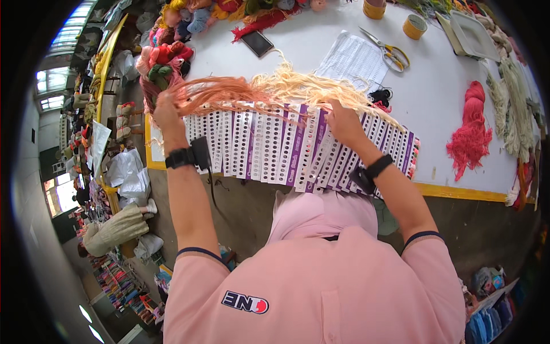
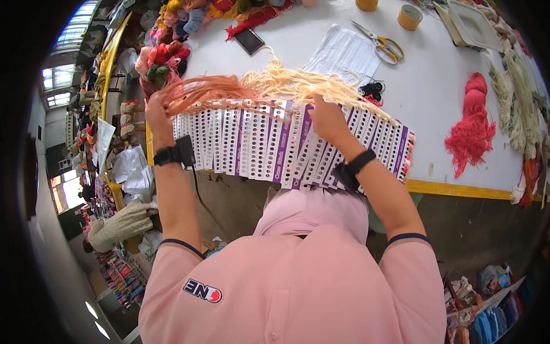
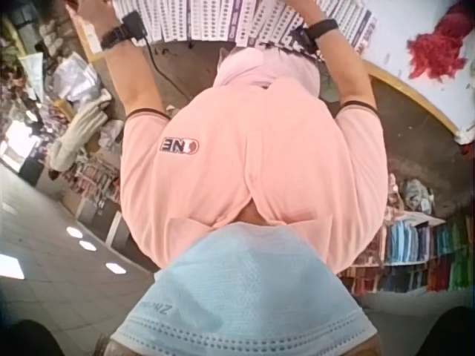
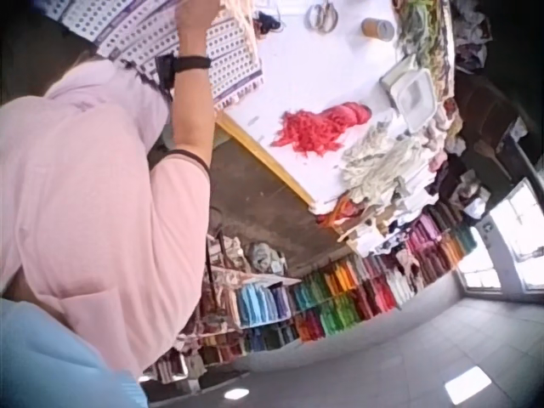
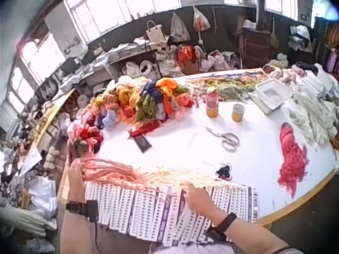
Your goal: The person threads strands of peach yarn through the holes of a paper organizer by hand, then sets it aside to pick up pink yarn and threads it through the remaining holes.
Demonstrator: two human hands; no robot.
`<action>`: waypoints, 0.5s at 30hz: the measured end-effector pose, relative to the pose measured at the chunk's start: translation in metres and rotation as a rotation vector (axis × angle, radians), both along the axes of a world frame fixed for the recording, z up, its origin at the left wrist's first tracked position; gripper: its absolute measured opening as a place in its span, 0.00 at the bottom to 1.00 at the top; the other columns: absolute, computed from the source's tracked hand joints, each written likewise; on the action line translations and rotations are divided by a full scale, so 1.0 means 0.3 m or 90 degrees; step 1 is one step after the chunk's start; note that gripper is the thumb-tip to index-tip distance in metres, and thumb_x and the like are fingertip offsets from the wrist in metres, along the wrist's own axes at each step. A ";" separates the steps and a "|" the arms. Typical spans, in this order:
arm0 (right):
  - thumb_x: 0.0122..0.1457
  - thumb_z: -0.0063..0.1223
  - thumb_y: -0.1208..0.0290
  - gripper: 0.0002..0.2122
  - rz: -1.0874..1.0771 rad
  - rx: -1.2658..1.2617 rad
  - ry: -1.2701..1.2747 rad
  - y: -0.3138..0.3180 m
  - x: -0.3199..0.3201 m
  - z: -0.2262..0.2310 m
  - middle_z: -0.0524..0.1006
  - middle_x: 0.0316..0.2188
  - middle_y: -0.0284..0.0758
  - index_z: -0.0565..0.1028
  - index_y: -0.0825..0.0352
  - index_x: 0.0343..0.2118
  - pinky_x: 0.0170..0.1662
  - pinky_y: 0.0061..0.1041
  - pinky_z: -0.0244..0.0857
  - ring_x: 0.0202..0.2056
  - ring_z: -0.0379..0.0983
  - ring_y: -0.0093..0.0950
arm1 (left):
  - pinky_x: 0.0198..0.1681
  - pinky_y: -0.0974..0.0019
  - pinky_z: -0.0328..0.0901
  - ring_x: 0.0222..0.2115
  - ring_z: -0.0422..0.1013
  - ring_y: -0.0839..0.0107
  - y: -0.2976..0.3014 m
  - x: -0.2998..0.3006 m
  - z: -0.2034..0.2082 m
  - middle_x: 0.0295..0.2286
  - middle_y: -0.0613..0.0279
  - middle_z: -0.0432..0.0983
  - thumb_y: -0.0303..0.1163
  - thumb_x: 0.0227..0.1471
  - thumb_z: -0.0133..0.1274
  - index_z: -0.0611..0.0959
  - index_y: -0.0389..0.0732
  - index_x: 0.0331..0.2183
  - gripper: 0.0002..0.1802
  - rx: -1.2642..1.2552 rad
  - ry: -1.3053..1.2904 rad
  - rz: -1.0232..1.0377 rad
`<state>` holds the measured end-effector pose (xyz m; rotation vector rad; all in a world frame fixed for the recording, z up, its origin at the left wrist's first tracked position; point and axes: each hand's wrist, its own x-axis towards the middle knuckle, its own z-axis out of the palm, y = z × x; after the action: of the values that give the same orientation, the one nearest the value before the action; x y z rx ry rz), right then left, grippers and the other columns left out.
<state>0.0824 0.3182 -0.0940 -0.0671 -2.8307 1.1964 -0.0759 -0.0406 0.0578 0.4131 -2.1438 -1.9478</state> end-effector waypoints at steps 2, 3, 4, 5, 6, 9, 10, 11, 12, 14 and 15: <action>0.57 0.49 0.74 0.13 0.000 -0.031 -0.039 -0.057 0.070 0.114 0.78 0.28 0.38 0.72 0.67 0.45 0.37 0.34 0.67 0.34 0.76 0.37 | 0.18 0.82 0.56 0.20 0.61 0.86 0.006 0.059 -0.050 0.28 0.67 0.76 0.32 0.56 0.51 0.80 0.39 0.34 0.08 0.123 -0.136 -0.220; 0.54 0.49 0.76 0.11 0.090 0.060 0.014 -0.062 0.107 0.137 0.78 0.33 0.37 0.73 0.66 0.42 0.43 0.33 0.64 0.40 0.73 0.36 | 0.17 0.83 0.55 0.20 0.61 0.86 0.050 0.095 -0.072 0.30 0.66 0.77 0.33 0.56 0.51 0.80 0.39 0.35 0.09 0.194 -0.215 -0.314; 0.52 0.49 0.77 0.10 0.172 0.156 0.059 -0.046 0.132 0.137 0.77 0.38 0.36 0.75 0.65 0.38 0.48 0.33 0.62 0.46 0.71 0.35 | 0.17 0.83 0.54 0.19 0.61 0.87 0.212 0.174 -0.094 0.30 0.65 0.78 0.35 0.56 0.52 0.81 0.38 0.36 0.10 0.314 -0.293 -0.378; 0.50 0.50 0.77 0.11 0.190 0.192 0.103 -0.034 0.169 0.069 0.76 0.41 0.33 0.76 0.63 0.37 0.52 0.35 0.57 0.50 0.67 0.33 | 0.16 0.83 0.54 0.19 0.61 0.87 0.328 0.240 -0.091 0.29 0.64 0.78 0.34 0.57 0.51 0.80 0.37 0.38 0.11 0.327 -0.338 -0.379; 0.50 0.50 0.77 0.11 0.185 0.199 0.103 -0.039 0.182 0.053 0.76 0.41 0.33 0.76 0.63 0.37 0.52 0.35 0.57 0.50 0.67 0.33 | 0.16 0.84 0.53 0.18 0.61 0.88 0.399 0.288 -0.094 0.29 0.64 0.78 0.33 0.57 0.51 0.80 0.37 0.40 0.12 0.340 -0.382 -0.375; 0.50 0.51 0.76 0.10 0.120 0.180 0.158 -0.074 0.169 0.098 0.76 0.37 0.34 0.76 0.64 0.37 0.48 0.37 0.58 0.46 0.69 0.34 | 0.19 0.80 0.57 0.18 0.63 0.86 0.409 0.322 -0.246 0.26 0.65 0.79 0.31 0.56 0.51 0.81 0.33 0.41 0.14 0.130 -0.326 -0.443; 0.50 0.51 0.76 0.10 0.124 0.182 0.161 -0.100 0.174 0.122 0.76 0.37 0.34 0.76 0.64 0.37 0.48 0.37 0.58 0.46 0.69 0.34 | 0.19 0.80 0.57 0.18 0.63 0.86 0.391 0.322 -0.339 0.26 0.65 0.79 0.31 0.56 0.51 0.81 0.33 0.41 0.14 0.132 -0.322 -0.440; 0.50 0.52 0.75 0.10 0.122 0.154 0.113 -0.130 0.157 0.143 0.77 0.38 0.34 0.76 0.64 0.37 0.49 0.37 0.59 0.47 0.68 0.34 | 0.21 0.76 0.60 0.19 0.66 0.82 0.365 0.305 -0.430 0.25 0.64 0.79 0.31 0.53 0.53 0.83 0.34 0.38 0.13 0.014 -0.243 -0.435; 0.50 0.53 0.75 0.10 0.102 0.132 0.057 -0.128 0.150 0.145 0.77 0.39 0.34 0.76 0.64 0.37 0.49 0.36 0.59 0.49 0.68 0.33 | 0.23 0.71 0.64 0.20 0.69 0.78 0.398 0.294 -0.449 0.23 0.63 0.79 0.32 0.50 0.54 0.84 0.36 0.36 0.12 -0.099 -0.168 -0.444; 0.51 0.53 0.74 0.10 0.080 0.142 0.074 -0.140 0.107 0.136 0.77 0.37 0.38 0.75 0.65 0.37 0.46 0.38 0.63 0.46 0.71 0.37 | 0.26 0.68 0.66 0.22 0.72 0.73 0.426 0.278 -0.473 0.23 0.60 0.79 0.32 0.47 0.55 0.85 0.38 0.34 0.12 -0.201 -0.132 -0.474; 0.52 0.52 0.73 0.09 0.002 0.096 0.048 -0.133 0.082 0.118 0.77 0.35 0.40 0.75 0.66 0.37 0.44 0.40 0.64 0.43 0.72 0.40 | 0.29 0.65 0.68 0.24 0.75 0.67 0.449 0.286 -0.479 0.22 0.58 0.79 0.33 0.43 0.56 0.86 0.41 0.33 0.12 -0.306 -0.105 -0.503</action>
<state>0.1071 0.2782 -0.0586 -0.0097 -2.8442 0.9617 0.0098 0.0943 -0.0859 -0.4436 -3.0837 -1.6092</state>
